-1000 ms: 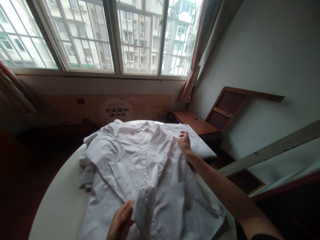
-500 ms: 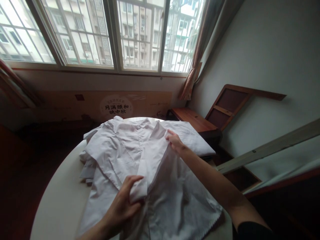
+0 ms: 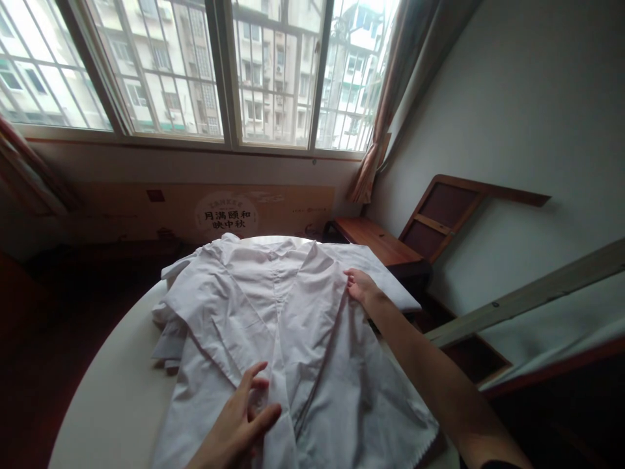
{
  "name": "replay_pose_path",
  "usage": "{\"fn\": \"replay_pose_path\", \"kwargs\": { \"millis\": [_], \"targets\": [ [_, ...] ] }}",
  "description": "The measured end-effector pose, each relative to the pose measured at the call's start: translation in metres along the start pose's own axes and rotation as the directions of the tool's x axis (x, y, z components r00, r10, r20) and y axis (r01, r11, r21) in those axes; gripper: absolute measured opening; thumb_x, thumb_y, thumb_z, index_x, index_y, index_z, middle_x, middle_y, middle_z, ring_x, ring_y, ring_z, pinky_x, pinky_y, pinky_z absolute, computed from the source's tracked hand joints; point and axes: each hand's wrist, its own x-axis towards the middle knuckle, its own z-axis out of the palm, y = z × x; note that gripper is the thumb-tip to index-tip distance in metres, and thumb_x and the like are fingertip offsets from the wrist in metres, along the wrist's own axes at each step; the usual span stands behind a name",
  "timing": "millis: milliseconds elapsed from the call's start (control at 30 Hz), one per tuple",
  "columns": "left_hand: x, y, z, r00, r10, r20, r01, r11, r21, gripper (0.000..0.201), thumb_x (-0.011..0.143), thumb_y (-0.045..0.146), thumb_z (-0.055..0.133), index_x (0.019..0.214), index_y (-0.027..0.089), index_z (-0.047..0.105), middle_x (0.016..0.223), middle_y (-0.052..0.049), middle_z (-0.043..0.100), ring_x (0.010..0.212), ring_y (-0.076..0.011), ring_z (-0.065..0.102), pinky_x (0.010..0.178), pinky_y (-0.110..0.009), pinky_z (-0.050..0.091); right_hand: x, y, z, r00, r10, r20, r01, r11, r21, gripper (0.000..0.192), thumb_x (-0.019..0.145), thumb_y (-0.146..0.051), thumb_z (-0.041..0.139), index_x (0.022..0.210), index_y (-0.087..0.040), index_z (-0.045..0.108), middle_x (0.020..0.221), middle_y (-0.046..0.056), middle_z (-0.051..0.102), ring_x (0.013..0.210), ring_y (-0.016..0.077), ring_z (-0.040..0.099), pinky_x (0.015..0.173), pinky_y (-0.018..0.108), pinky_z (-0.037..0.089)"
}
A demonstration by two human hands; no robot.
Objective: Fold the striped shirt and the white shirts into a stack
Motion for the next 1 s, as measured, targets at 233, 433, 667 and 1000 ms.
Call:
{"fn": "replay_pose_path", "kwargs": {
  "millis": [233, 433, 667, 1000],
  "targets": [
    [0.006, 0.05, -0.015, 0.969, 0.12, 0.216, -0.243, 0.614, 0.751, 0.062, 0.077, 0.069, 0.047, 0.117, 0.025, 0.062, 0.085, -0.011, 0.066, 0.079, -0.0303, 0.063, 0.073, -0.038, 0.044, 0.04, -0.027, 0.024, 0.845, -0.528, 0.089, 0.473, 0.66, -0.584, 0.06, 0.072, -0.029, 0.065, 0.128, -0.017, 0.045, 0.13, 0.014, 0.049, 0.119, 0.0258, 0.049, 0.097, 0.033, 0.041],
    [0.025, 0.047, -0.019, 0.961, 0.137, 0.242, -0.264, 0.721, 0.641, 0.022, 0.078, 0.024, 0.052, 0.097, 0.02, 0.062, 0.077, -0.004, 0.062, 0.076, -0.0206, 0.056, 0.072, -0.03, 0.04, 0.063, -0.034, 0.092, 0.862, -0.332, 0.382, 0.471, 0.251, -0.845, 0.046, 0.083, -0.043, 0.057, 0.121, -0.015, 0.056, 0.118, 0.013, 0.062, 0.108, 0.0245, 0.059, 0.084, 0.028, 0.044],
    [0.032, 0.009, -0.036, 0.927, 0.115, 0.356, 0.004, 0.949, -0.316, 0.048, 0.064, 0.015, 0.061, 0.112, 0.019, 0.054, 0.075, 0.003, 0.051, 0.064, -0.0092, 0.045, 0.057, -0.019, 0.035, 0.069, -0.044, 0.119, 0.838, -0.457, 0.298, 0.435, 0.229, -0.871, 0.035, 0.096, -0.033, 0.034, 0.113, -0.017, 0.061, 0.112, 0.017, 0.063, 0.105, 0.027, 0.059, 0.084, 0.033, 0.043],
    [0.015, 0.003, -0.023, 0.909, 0.416, -0.008, -0.241, 0.542, 0.805, 0.055, 0.088, 0.015, 0.039, 0.14, 0.035, 0.039, 0.137, -0.01, 0.047, 0.117, -0.0324, 0.051, 0.096, -0.051, 0.04, 0.069, -0.032, 0.092, 0.642, -0.681, 0.352, 0.548, 0.088, -0.832, 0.034, 0.091, -0.022, 0.043, 0.124, -0.017, 0.05, 0.133, 0.017, 0.045, 0.13, 0.0305, 0.032, 0.106, 0.049, 0.024]
  ]
}}
